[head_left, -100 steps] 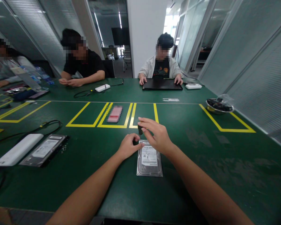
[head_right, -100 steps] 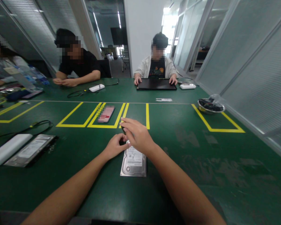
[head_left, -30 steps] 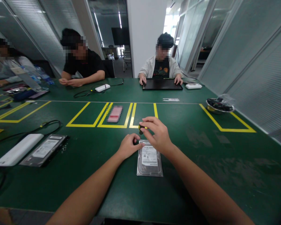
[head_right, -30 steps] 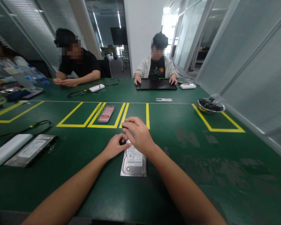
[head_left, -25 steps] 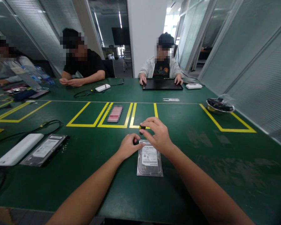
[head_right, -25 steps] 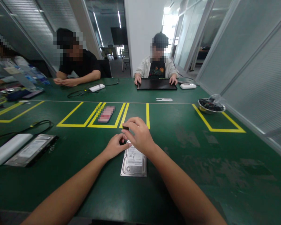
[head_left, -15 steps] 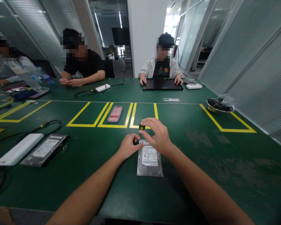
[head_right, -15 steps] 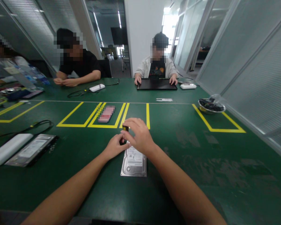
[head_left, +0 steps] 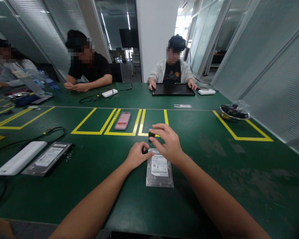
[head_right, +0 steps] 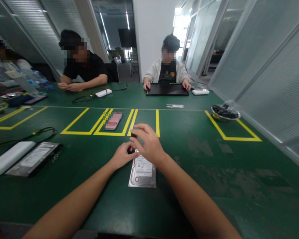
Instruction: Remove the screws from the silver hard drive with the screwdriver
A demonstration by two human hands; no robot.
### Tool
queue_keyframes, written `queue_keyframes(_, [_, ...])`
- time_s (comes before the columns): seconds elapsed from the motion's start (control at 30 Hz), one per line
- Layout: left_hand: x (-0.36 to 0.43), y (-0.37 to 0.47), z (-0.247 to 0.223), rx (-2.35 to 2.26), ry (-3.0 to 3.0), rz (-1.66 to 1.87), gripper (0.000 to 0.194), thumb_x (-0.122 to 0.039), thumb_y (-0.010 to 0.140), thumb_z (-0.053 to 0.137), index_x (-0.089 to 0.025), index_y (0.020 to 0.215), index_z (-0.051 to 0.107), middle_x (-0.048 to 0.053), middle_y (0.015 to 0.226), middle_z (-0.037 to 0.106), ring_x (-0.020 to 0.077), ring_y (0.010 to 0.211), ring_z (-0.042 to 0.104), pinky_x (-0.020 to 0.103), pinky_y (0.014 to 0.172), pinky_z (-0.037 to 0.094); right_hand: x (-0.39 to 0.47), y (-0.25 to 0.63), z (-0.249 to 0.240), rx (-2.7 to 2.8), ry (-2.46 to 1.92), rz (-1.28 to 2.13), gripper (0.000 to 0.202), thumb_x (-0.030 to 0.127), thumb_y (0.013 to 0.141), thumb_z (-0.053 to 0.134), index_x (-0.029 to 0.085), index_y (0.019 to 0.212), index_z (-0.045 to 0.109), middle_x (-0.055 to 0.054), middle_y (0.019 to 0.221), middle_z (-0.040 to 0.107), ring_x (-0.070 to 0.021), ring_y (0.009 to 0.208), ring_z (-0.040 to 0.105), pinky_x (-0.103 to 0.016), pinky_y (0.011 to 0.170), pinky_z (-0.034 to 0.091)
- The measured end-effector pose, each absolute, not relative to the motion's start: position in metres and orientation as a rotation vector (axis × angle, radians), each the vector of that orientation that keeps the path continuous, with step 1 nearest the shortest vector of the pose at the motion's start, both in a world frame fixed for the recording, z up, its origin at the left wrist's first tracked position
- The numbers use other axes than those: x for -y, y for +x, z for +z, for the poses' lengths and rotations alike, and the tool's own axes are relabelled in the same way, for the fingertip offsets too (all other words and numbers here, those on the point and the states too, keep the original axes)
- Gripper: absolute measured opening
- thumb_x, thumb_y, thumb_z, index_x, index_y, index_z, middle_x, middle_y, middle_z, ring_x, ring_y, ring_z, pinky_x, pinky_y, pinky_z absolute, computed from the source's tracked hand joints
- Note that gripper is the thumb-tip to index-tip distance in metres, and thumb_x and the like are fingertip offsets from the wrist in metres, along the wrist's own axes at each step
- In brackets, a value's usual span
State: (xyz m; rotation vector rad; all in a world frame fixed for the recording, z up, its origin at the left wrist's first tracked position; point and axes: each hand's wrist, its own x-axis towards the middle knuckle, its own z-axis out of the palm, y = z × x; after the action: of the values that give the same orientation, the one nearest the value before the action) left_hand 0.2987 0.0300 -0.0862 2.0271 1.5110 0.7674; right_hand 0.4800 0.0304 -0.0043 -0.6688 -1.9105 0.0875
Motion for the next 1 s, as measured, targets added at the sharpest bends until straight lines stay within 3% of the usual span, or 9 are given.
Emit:
queue_keyframes(0.13, [-0.0298,0.2989,-0.0853,-1.516,2.023,0.759,0.032,-0.045,0.072,0.072,-0.019,0.085,0.059,-0.003,0.072,0.054,0.0162,0.071,0.05,0.028,0.066,0.035,-0.032,0.4804,-0.0055,1.892,-0.691,0.106,0.015,0.021,0.09,0.061,0.02,0.104,0.066,-0.008,0.098,0.064,-0.0186,0.093,0.063,-0.037,0.081,0.055])
queue_keyframes(0.37, [-0.0296,0.2995,-0.084,-1.51,2.033,0.748,0.031,-0.045,0.073,0.071,-0.019,0.084,0.058,-0.002,0.072,0.054,0.0166,0.071,0.05,0.028,0.066,0.035,-0.0312,0.4806,-0.0039,1.929,-0.657,0.103,0.02,0.015,0.09,0.057,0.019,0.108,0.064,-0.009,0.106,0.067,-0.0212,0.105,0.062,-0.042,0.091,0.053])
queue_keyframes(0.6, [-0.029,0.2992,-0.085,-1.519,2.039,0.752,0.032,-0.046,0.073,0.072,-0.02,0.084,0.058,-0.003,0.071,0.054,0.0162,0.07,0.05,0.028,0.065,0.035,-0.0322,0.4796,-0.007,1.872,-0.701,0.111,0.012,0.023,0.091,0.061,0.019,0.101,0.067,-0.009,0.102,0.062,-0.0183,0.094,0.062,-0.036,0.08,0.056])
queue_keyframes(1.0, [-0.0294,0.2989,-0.0862,-1.52,2.044,0.753,0.033,-0.047,0.073,0.072,-0.02,0.086,0.059,-0.003,0.072,0.055,0.0162,0.07,0.052,0.028,0.065,0.036,-0.0309,0.4807,-0.004,1.925,-0.682,0.103,0.017,0.018,0.093,0.056,0.02,0.107,0.065,-0.009,0.109,0.069,-0.0208,0.107,0.063,-0.042,0.092,0.052])
